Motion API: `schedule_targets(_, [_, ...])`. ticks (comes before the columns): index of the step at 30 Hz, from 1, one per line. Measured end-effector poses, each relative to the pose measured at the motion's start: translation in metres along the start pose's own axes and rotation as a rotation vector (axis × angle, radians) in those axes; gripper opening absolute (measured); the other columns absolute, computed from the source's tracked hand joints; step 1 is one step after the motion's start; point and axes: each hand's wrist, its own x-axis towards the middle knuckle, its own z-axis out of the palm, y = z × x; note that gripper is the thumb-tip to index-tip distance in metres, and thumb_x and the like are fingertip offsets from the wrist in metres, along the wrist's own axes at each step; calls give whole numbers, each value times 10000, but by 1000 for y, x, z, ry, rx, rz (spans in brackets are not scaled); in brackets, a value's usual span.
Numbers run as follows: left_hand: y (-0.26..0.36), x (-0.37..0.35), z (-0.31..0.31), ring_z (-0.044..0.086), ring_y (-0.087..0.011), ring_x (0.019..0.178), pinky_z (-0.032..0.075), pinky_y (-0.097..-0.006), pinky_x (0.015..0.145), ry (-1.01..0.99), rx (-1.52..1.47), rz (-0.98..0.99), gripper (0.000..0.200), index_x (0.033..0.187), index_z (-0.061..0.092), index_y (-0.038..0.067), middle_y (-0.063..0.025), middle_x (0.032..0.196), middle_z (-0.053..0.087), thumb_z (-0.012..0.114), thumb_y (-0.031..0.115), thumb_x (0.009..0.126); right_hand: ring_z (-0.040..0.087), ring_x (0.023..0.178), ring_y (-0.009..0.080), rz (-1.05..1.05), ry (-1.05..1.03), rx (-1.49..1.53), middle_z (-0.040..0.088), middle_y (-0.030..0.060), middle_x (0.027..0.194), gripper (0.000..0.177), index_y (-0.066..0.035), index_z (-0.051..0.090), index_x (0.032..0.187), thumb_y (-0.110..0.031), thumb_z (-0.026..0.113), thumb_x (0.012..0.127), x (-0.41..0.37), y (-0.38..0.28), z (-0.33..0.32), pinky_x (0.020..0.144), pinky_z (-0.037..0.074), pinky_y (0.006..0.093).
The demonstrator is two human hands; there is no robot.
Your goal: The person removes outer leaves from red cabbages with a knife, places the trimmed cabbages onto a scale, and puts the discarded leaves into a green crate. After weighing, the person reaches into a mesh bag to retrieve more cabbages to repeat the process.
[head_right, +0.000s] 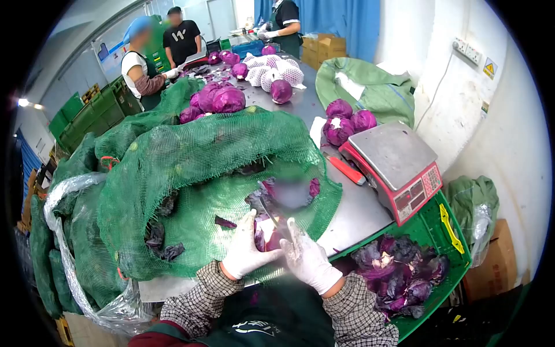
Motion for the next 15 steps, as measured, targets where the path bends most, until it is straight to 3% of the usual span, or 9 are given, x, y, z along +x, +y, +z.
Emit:
schedule_targets(3, [3, -2, 5, 388, -419, 1292, 334, -422, 1088, 54, 91, 73, 1098, 1358, 289, -148, -318, 1347, 394, 809, 488, 630, 461, 1253, 405, -75, 33, -21, 415, 304, 1377, 555, 96, 309, 1399, -180, 496, 954, 5, 8, 3, 1041, 393, 383])
schedule_targets(9, [7, 0, 3, 404, -437, 1262, 359, -445, 1062, 1, 93, 85, 1085, 1353, 283, -153, -334, 1346, 388, 805, 471, 636, 456, 1259, 389, 13, -83, -1, 392, 301, 1397, 567, 93, 265, 1420, -191, 461, 970, 14, 2, -3, 1038, 393, 382])
schedule_targets(11, [4, 3, 10, 492, -438, 1169, 390, -451, 1023, 56, 106, 105, 1082, 1325, 317, -151, -328, 1247, 467, 845, 447, 594, 475, 1238, 386, 82, -162, 0, 403, 298, 1389, 548, 95, 269, 1416, -183, 444, 977, 24, 3, -4, 1019, 410, 383])
schedule_targets(12, [-2, 5, 14, 513, -437, 1135, 414, -447, 994, 27, 1, 103, 1045, 1311, 323, -153, -316, 1193, 496, 842, 420, 607, 508, 1199, 376, -15, -90, 11, 429, 293, 1367, 512, 100, 298, 1399, -144, 448, 975, 26, 7, 0, 980, 442, 379])
schedule_targets(13, [-4, 6, 17, 505, -436, 1141, 414, -446, 997, 22, 21, 105, 1036, 1315, 315, -151, -314, 1205, 484, 836, 413, 619, 643, 903, 359, -203, 76, -76, 632, 242, 1095, 524, 80, 368, 1367, -176, 501, 929, 30, 30, 13, 743, 534, 403])
schedule_targets(15, [2, 6, 12, 485, -435, 1161, 409, -446, 1008, 47, 70, 101, 1031, 1329, 298, -148, -321, 1250, 453, 817, 423, 646, 638, 929, 367, -207, 104, -30, 636, 242, 1081, 409, 70, 483, 1273, -171, 492, 943, 39, 38, 13, 781, 533, 397])
